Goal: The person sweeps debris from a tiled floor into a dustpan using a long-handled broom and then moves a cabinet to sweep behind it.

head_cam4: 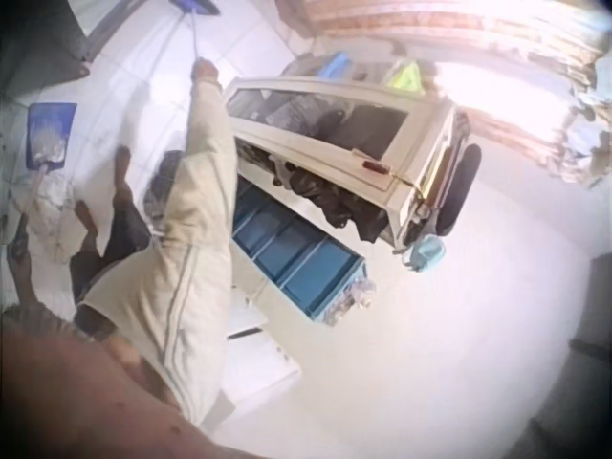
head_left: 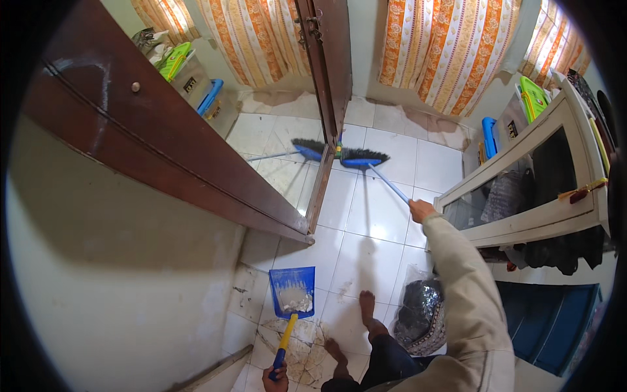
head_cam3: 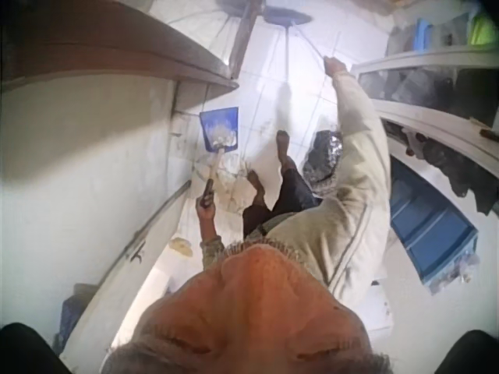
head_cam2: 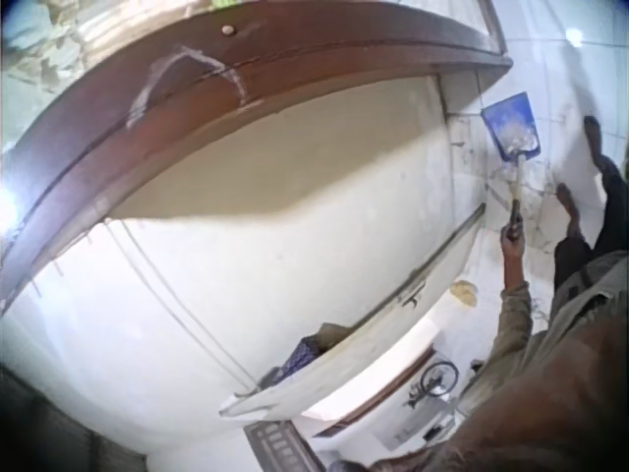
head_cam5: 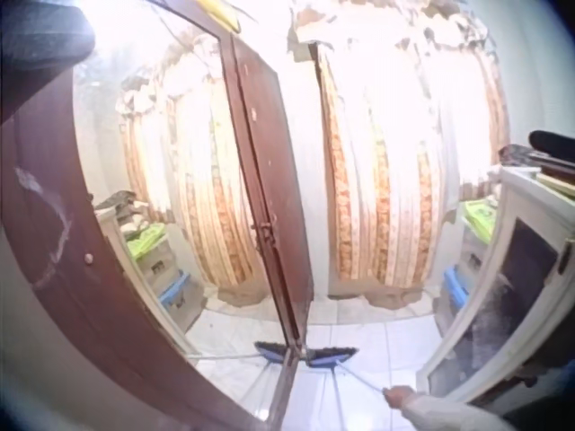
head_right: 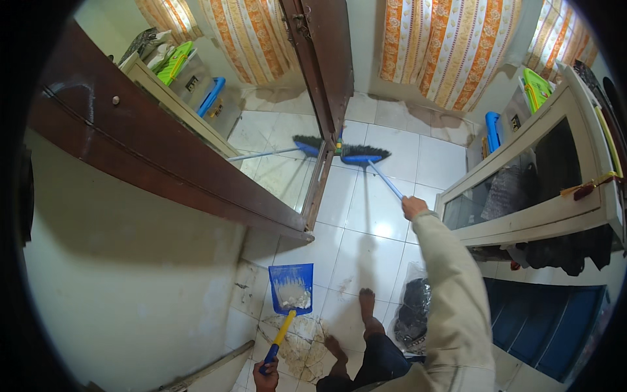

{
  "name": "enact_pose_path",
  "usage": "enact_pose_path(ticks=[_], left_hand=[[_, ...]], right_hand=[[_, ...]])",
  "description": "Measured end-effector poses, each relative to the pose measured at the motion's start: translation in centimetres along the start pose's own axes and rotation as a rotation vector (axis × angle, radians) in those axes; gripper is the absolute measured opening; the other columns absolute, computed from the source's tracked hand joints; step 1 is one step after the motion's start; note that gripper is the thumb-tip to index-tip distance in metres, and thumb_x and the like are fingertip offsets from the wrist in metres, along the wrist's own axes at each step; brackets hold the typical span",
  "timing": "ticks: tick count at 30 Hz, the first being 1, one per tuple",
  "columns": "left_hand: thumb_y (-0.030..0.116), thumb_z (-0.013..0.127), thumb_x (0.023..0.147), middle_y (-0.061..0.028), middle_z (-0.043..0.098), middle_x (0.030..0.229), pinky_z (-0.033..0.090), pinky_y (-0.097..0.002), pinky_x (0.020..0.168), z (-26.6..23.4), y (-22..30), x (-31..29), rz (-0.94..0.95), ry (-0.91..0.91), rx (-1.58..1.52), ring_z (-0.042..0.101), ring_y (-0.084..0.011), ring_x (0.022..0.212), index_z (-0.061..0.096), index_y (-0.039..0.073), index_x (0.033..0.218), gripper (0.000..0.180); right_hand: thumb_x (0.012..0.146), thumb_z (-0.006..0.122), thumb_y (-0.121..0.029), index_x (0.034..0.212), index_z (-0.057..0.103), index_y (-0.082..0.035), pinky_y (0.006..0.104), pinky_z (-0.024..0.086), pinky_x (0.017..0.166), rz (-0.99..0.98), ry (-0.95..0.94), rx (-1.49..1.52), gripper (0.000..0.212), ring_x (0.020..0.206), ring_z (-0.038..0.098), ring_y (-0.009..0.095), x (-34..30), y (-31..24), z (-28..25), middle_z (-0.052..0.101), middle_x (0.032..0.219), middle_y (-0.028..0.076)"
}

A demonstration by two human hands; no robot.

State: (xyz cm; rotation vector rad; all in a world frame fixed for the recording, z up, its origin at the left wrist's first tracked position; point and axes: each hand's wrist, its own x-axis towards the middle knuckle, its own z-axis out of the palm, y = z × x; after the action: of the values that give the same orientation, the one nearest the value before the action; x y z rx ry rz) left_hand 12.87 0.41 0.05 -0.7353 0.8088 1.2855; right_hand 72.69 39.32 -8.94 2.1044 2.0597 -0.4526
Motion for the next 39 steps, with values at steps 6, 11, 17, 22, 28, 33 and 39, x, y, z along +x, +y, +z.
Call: enact_pose_path(ticks=[6, 11, 17, 22, 28, 33, 39], left_hand=[[0.010, 0.049, 0.076, -0.0240, 0.048, 0.098, 0.044, -0.0204, 0.050, -0.9, 1.1, 1.7, -0.011, -0.014, 0.017, 0.050, -0.0161, 0.067, 0.028, -0.012, 0.118, 0.051], [0.010, 0.051, 0.077, -0.0240, 0.049, 0.096, 0.044, -0.0203, 0.050, -1.5, 2.8, 2.2, -0.021, -0.008, 0.110, 0.052, -0.0164, 0.065, 0.032, -0.012, 0.112, 0.046], [0.006, 0.051, 0.075, -0.0249, 0.048, 0.096, 0.044, -0.0201, 0.050, -2.6, 4.1, 0.8, -0.034, -0.031, 0.165, 0.052, -0.0167, 0.066, 0.028, -0.015, 0.112, 0.048], [0.007, 0.052, 0.075, -0.0249, 0.049, 0.096, 0.044, -0.0201, 0.050, -4.9, 5.3, -0.3, -0.040, 0.003, 0.161, 0.052, -0.0159, 0.065, 0.029, -0.014, 0.112, 0.049], [0.008, 0.053, 0.074, -0.0247, 0.049, 0.095, 0.043, -0.0206, 0.048, -6.4, 6.2, -2.3, -0.009, 0.016, 0.219, 0.052, -0.0171, 0.064, 0.034, -0.013, 0.111, 0.046], [0.008, 0.053, 0.073, -0.0246, 0.051, 0.091, 0.043, -0.0212, 0.048, -8.4, 8.3, -2.2, -0.003, 0.056, 0.263, 0.052, -0.0175, 0.062, 0.039, -0.013, 0.108, 0.043], [0.007, 0.054, 0.073, -0.0238, 0.052, 0.087, 0.044, -0.0212, 0.048, -9.1, 10.5, -2.1, -0.037, 0.136, 0.309, 0.052, -0.0173, 0.061, 0.042, -0.011, 0.106, 0.040]], right_hand=[[0.076, 0.046, -0.009, 0.115, 0.049, -0.005, 0.0453, 0.046, 0.069, -0.018, -0.329, 0.024, 0.040, 0.079, 0.059, 0.038, -16.9, 1.6, -8.8, 0.060, 0.089, 0.022], [0.072, 0.051, -0.009, 0.122, 0.043, -0.001, 0.0410, 0.039, 0.086, 0.065, -0.231, 0.462, 0.051, 0.101, 0.050, 0.038, -25.7, 0.6, -12.9, 0.055, 0.106, 0.024], [0.070, 0.050, -0.003, 0.112, 0.048, 0.001, 0.0435, 0.044, 0.078, 0.102, -0.123, 0.276, 0.043, 0.089, 0.056, 0.040, -19.4, -0.5, -3.3, 0.058, 0.091, 0.025], [0.078, 0.042, -0.005, 0.109, 0.048, -0.002, 0.0456, 0.048, 0.070, 0.197, -0.226, 0.221, 0.031, 0.083, 0.059, 0.038, -16.3, -7.6, 3.5, 0.060, 0.087, 0.022], [0.081, 0.043, -0.008, 0.122, 0.040, -0.006, 0.0435, 0.049, 0.060, -0.049, -0.331, -0.054, 0.041, 0.074, 0.060, 0.036, -25.9, -11.1, 2.0, 0.059, 0.079, 0.021], [0.075, 0.045, -0.006, 0.130, 0.035, -0.014, 0.0437, 0.047, 0.051, -0.291, -0.350, -0.119, 0.057, 0.061, 0.060, 0.033, -35.6, -10.1, 1.4, 0.057, 0.065, 0.018], [0.069, 0.048, -0.003, 0.125, 0.044, -0.021, 0.0427, 0.047, 0.070, 0.023, -0.402, 0.115, 0.059, 0.077, 0.060, 0.036, -46.2, -10.1, -3.9, 0.060, 0.080, 0.022]])
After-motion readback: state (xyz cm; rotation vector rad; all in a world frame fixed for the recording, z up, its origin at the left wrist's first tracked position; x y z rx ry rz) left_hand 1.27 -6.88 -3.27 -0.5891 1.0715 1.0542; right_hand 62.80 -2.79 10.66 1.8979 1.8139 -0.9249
